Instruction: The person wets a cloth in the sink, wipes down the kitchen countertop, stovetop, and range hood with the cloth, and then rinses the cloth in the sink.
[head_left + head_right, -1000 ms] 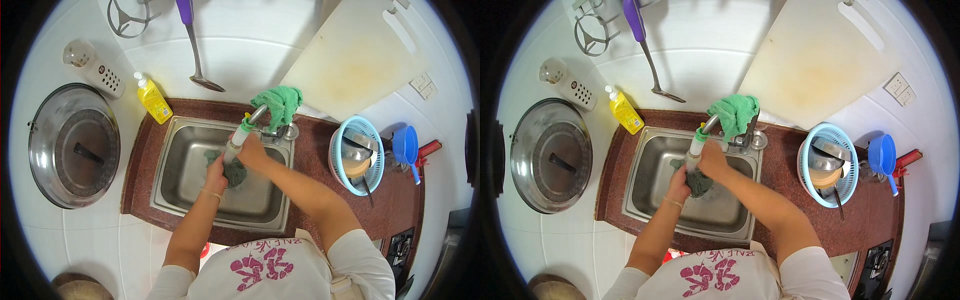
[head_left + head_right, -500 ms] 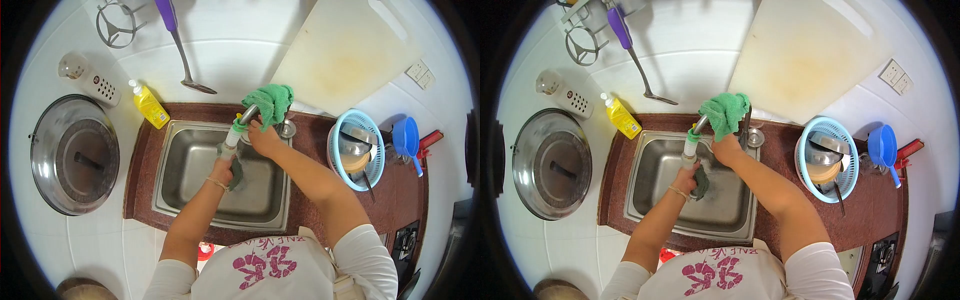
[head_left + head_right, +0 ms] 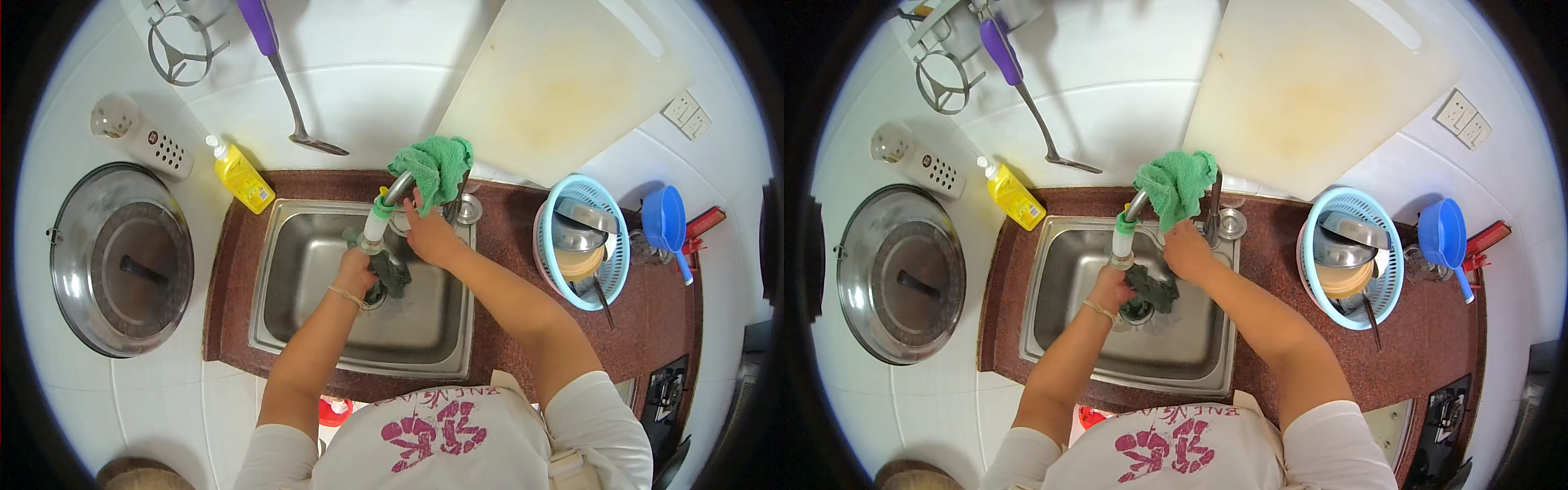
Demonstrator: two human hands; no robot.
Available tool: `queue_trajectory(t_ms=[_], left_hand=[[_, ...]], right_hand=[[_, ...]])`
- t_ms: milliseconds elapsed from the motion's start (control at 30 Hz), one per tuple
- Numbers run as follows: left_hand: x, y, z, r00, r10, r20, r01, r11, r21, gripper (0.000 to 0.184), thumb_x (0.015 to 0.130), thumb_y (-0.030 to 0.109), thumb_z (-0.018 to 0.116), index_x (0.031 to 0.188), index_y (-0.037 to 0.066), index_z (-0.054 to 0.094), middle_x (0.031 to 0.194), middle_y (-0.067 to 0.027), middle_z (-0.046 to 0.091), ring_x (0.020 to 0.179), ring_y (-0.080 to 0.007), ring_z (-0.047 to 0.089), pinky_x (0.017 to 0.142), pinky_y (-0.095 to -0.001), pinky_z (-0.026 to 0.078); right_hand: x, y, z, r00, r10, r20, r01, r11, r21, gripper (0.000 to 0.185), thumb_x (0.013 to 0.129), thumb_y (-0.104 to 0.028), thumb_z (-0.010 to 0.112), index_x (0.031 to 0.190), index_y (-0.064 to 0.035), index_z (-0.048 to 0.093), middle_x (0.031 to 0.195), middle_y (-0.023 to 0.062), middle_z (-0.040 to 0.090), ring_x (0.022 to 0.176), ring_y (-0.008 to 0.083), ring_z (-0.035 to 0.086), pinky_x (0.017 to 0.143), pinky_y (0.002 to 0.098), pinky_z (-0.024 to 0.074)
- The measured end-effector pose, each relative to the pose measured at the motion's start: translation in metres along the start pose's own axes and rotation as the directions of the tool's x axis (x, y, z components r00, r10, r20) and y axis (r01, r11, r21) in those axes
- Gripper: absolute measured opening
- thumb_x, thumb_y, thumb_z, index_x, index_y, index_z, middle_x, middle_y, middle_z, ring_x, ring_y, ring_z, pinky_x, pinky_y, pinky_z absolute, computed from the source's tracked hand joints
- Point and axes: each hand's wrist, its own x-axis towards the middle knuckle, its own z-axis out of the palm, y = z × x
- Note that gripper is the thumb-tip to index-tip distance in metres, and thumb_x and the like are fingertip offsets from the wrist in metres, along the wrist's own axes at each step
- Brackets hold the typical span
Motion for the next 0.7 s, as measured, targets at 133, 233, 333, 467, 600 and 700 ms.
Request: queue_trajectory(t_ms=[133, 233, 333, 467, 600, 700], left_hand=[[-0.009, 0.007, 0.007, 1.0, -0.03, -0.005, 0.03, 1.0, -0.003, 0.018, 0.085, 0.019, 0.069, 0.1, 0.014, 0.059, 0.092, -0.006, 0.062, 0.08, -0.0277, 0.062, 0.075, -0.0572, 0.05], [-0.01, 0.004, 0.009, 0.98, -0.004, -0.201, 0.045, 0.979, 0.199, 0.019, 0.084, 0.022, 0.069, 0.099, 0.015, 0.06, 0.095, -0.005, 0.063, 0.084, -0.0288, 0.063, 0.078, -0.0575, 0.049], [0.007, -0.012, -0.019, 0.999, 0.0, 0.044, 0.0, 1.0, -0.012, 0.023, 0.083, 0.025, 0.07, 0.101, 0.015, 0.06, 0.1, -0.0045, 0.064, 0.089, -0.029, 0.064, 0.077, -0.0544, 0.051], [-0.002, -0.015, -0.015, 0.997, 0.074, -0.027, -0.074, 0.997, 0.002, 0.024, 0.088, 0.029, 0.063, 0.105, 0.012, 0.06, 0.101, -0.0071, 0.065, 0.091, -0.0279, 0.065, 0.076, -0.0502, 0.053], [-0.013, -0.011, -0.02, 0.995, 0.075, -0.061, -0.08, 0.994, -0.071, 0.026, 0.096, 0.026, 0.053, 0.113, 0.006, 0.055, 0.107, -0.0092, 0.063, 0.096, -0.0261, 0.063, 0.082, -0.0443, 0.053], [-0.04, -0.001, -0.015, 0.991, 0.044, -0.123, -0.067, 0.979, -0.191, 0.027, 0.102, 0.029, 0.041, 0.115, 0.009, 0.053, 0.114, -0.0108, 0.061, 0.105, -0.0296, 0.06, 0.091, -0.0535, 0.047]], right_hand=[[0.009, -0.002, 0.024, 0.993, -0.063, -0.096, 0.06, 0.998, -0.034, 0.062, 0.086, -0.018, 0.059, 0.14, 0.003, 0.035, 0.15, 0.0313, 0.019, 0.133, 0.0468, 0.032, 0.108, 0.0476, 0.0335], [0.004, -0.004, 0.023, 0.998, -0.018, -0.058, 0.018, 1.0, 0.006, 0.059, 0.084, -0.015, 0.059, 0.138, -0.0007, 0.04, 0.149, 0.0298, 0.021, 0.135, 0.0466, 0.029, 0.11, 0.0471, 0.0308], [-0.008, -0.02, 0.027, 0.957, -0.098, -0.272, 0.108, 0.994, 0.022, 0.053, 0.084, -0.012, 0.056, 0.135, -0.0037, 0.045, 0.14, 0.0253, 0.041, 0.133, 0.042, 0.034, 0.114, 0.0486, 0.0229], [-0.015, -0.049, 0.066, 0.968, -0.004, -0.251, 0.117, 0.892, 0.437, 0.056, 0.083, -0.006, 0.055, 0.138, -0.0051, 0.043, 0.142, 0.0231, 0.041, 0.134, 0.0406, 0.035, 0.113, 0.0462, 0.0269], [-0.023, -0.066, 0.073, 0.967, 0.076, 0.242, -0.247, 0.499, 0.831, 0.072, 0.075, -0.002, 0.062, 0.142, -0.0038, 0.036, 0.14, 0.023, 0.044, 0.128, 0.0374, 0.045, 0.106, 0.0401, 0.0372], [-0.028, -0.066, 0.078, 0.97, 0.03, 0.242, -0.228, 0.469, 0.853, 0.084, 0.07, 0.0, 0.068, 0.145, -0.0049, 0.03, 0.135, 0.0233, 0.049, 0.122, 0.0348, 0.051, 0.101, 0.0365, 0.0422]])
